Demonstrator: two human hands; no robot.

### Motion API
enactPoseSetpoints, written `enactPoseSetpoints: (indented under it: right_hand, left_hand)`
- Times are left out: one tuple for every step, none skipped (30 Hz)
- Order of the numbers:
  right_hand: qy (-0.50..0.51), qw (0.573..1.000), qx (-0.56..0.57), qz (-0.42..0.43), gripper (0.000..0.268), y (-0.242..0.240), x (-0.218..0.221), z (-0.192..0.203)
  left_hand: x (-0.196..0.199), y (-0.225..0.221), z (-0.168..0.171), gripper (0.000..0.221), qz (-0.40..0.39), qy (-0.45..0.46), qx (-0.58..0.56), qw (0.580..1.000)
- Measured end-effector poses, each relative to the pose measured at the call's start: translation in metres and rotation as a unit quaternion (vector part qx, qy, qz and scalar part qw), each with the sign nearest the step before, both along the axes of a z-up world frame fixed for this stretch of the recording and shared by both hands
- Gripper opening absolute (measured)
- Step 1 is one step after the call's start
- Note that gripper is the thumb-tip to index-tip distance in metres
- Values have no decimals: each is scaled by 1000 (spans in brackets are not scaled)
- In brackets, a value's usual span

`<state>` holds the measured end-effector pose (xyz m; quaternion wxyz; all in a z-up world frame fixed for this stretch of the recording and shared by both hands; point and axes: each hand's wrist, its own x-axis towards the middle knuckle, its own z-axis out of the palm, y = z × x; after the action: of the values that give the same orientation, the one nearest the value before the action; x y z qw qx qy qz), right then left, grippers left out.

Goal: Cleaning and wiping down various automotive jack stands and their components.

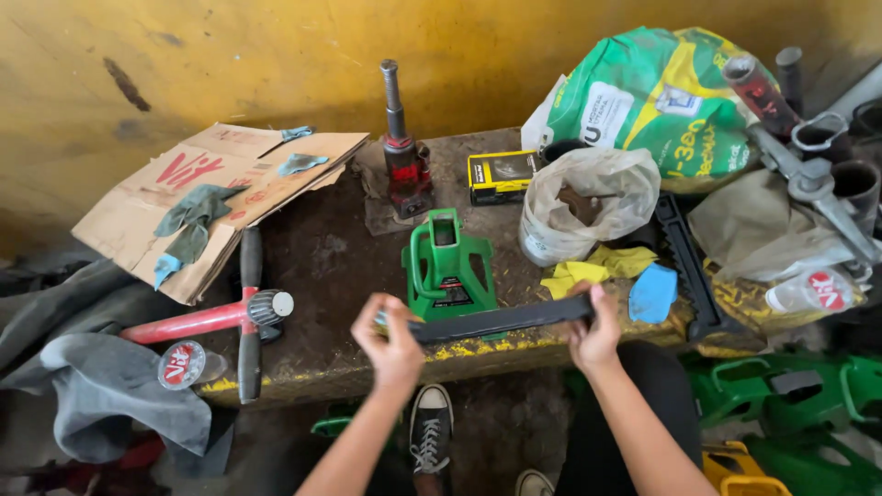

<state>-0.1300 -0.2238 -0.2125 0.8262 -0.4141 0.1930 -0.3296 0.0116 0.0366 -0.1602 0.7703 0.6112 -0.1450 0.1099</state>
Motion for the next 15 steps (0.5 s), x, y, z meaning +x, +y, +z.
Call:
enactPoseSetpoints:
  right_hand:
    - [0, 1000, 1, -1, 42, -6, 2, -1]
    - [-12, 995, -37, -88, 30, -11, 3, -2]
    - [-27, 982, -75, -170, 20, -15, 7, -2]
    - [-28, 983, -74, -167, 20, -15, 4, 1]
    - [-88, 980, -101, -145, 17, -17, 3, 4]
    - [-147, 973, -127, -124, 16, -19, 2, 7]
    - [-147, 973, -126, -123, 16, -15, 3, 10]
    - [-119, 958, -190, -178, 20, -12, 4, 12]
    - [-86, 935, -253, -234, 24, -10, -1, 14]
    - [-81, 935, -253, -235, 24, -4, -5, 24]
    - [-50, 900, -345, -262, 27, 1, -8, 35]
    - [-17, 855, -434, -284, 31, 6, -11, 47]
    - [-18, 854, -435, -286, 31, 6, -13, 54]
    - [-38, 849, -442, -288, 32, 7, -15, 63]
    - [-56, 843, -449, -291, 33, 8, -18, 71]
  left_hand:
    - [-8, -8, -22, 18, -1, 0, 1, 1000]
    - [-15, -16, -44, 15, -33, 67, -21, 997]
    - [-23, -22, -65, 13, -60, 132, -44, 988]
    - [-26, -25, -81, 13, -57, 132, -43, 989]
    - [-28, -28, -97, 12, -69, 144, -56, 985]
    - [-29, -32, -113, 14, -81, 157, -70, 982]
    - [-27, -34, -110, 14, -80, 158, -69, 982]
    - [-25, -36, -107, 21, -83, 164, -76, 980]
    - [-26, -40, -106, 30, -88, 174, -83, 977]
    - [-29, -42, -105, 30, -90, 178, -81, 977]
    - [-30, -45, -103, 30, -84, 203, -96, 971]
    - [-30, -48, -101, 30, -78, 229, -111, 964]
    - [-33, -53, -103, 30, -80, 227, -112, 964]
    - [-35, -57, -105, 32, -81, 234, -114, 962]
    - [-37, -62, -107, 34, -82, 242, -117, 960]
